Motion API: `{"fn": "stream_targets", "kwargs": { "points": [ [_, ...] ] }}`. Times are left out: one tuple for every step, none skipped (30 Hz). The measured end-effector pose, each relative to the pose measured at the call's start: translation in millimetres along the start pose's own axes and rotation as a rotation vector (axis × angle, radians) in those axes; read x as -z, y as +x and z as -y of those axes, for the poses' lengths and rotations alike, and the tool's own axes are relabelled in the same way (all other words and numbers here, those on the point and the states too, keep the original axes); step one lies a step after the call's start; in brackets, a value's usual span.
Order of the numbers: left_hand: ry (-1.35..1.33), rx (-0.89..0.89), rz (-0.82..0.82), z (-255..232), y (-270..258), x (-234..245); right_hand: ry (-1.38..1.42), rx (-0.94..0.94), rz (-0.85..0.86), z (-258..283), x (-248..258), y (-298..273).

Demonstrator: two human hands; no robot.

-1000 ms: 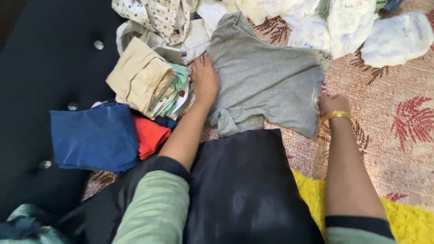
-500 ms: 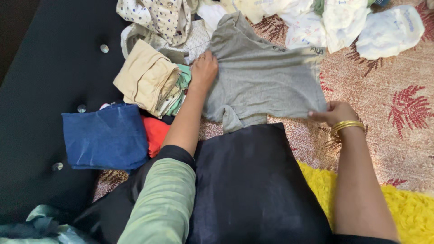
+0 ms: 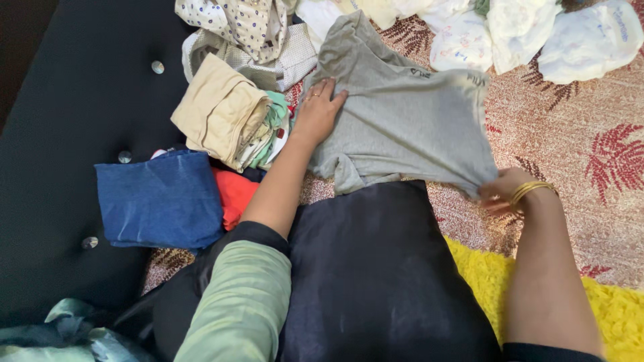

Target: The person picks up several garments including a pair of blue jeans, a beige top, and a grey shirt, smoothing them out on a bed and folding them one by one into small rectangles.

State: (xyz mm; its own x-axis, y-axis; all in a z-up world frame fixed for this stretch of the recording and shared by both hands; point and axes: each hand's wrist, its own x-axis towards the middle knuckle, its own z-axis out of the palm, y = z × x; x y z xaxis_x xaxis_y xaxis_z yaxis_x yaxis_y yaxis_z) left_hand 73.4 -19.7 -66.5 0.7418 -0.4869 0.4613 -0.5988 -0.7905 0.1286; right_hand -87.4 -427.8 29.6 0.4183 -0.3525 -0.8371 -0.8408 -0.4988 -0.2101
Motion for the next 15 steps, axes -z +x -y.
{"fn": "stream_targets", "kwargs": {
  "points": [
    [-0.007, 0.018, 0.002, -1.6, 1.5, 3.7, 0.0, 0.002, 0.0, 1.4, -0.4, -5.5],
    [-0.017, 0.037, 0.006, -5.3, 2.7, 8.3, -0.131, -0.043, 0.014, 0.8, -1.2, -12.2],
    [-0.018, 0.038, 0.006, -8.8, 5.2, 13.8, -0.262, -0.088, 0.027, 1.9, -3.2, -17.1],
    [-0.027, 0.107, 0.153, -11.7, 10.9, 19.6, -0.262, -0.088, 0.024, 6.4, -4.2, -19.4],
    [-0.037, 0.175, 0.3, -14.3, 16.1, 25.5, -0.326, -0.106, -0.04, 11.9, -3.7, -19.6],
    [-0.04, 0.174, 0.295, -16.1, 22.2, 30.3, -0.389, -0.125, -0.107, 16.7, -0.3, -18.3],
    [-0.095, 0.275, 0.319, -15.9, 28.8, 34.6, -0.333, -0.012, -0.184, 22.4, 5.8, -15.0],
    [-0.153, 0.38, 0.344, -17.0, 33.9, 37.2, -0.282, 0.099, -0.262, 29.0, 13.4, -9.8],
    [-0.159, 0.382, 0.341, -17.6, 39.6, 39.0, -0.147, 0.223, -0.374, 38.2, 17.7, -1.7],
    [-0.21, 0.38, 0.209, -16.5, 46.9, 40.6, -0.011, 0.352, -0.484, 51.0, 20.6, 9.2],
    [-0.259, 0.376, 0.077, -15.4, 55.0, 40.7, 0.097, 0.409, -0.512, 64.1, 23.3, 21.6],
    [-0.262, 0.379, 0.072, -14.3, 64.0, 38.5, 0.207, 0.466, -0.537, 76.1, 26.9, 34.9],
    [-0.29, 0.387, -0.044, -13.4, 73.7, 33.6, 0.201, 0.47, -0.54, 86.7, 30.1, 49.2],
    [-0.315, 0.392, -0.157, -10.9, 81.7, 27.3, 0.244, 0.501, -0.53, 96.6, 28.6, 64.7],
    [-0.314, 0.394, -0.16, -6.7, 90.7, 19.0, 0.287, 0.531, -0.519, 102.7, 27.7, 78.5]
  ]
}}
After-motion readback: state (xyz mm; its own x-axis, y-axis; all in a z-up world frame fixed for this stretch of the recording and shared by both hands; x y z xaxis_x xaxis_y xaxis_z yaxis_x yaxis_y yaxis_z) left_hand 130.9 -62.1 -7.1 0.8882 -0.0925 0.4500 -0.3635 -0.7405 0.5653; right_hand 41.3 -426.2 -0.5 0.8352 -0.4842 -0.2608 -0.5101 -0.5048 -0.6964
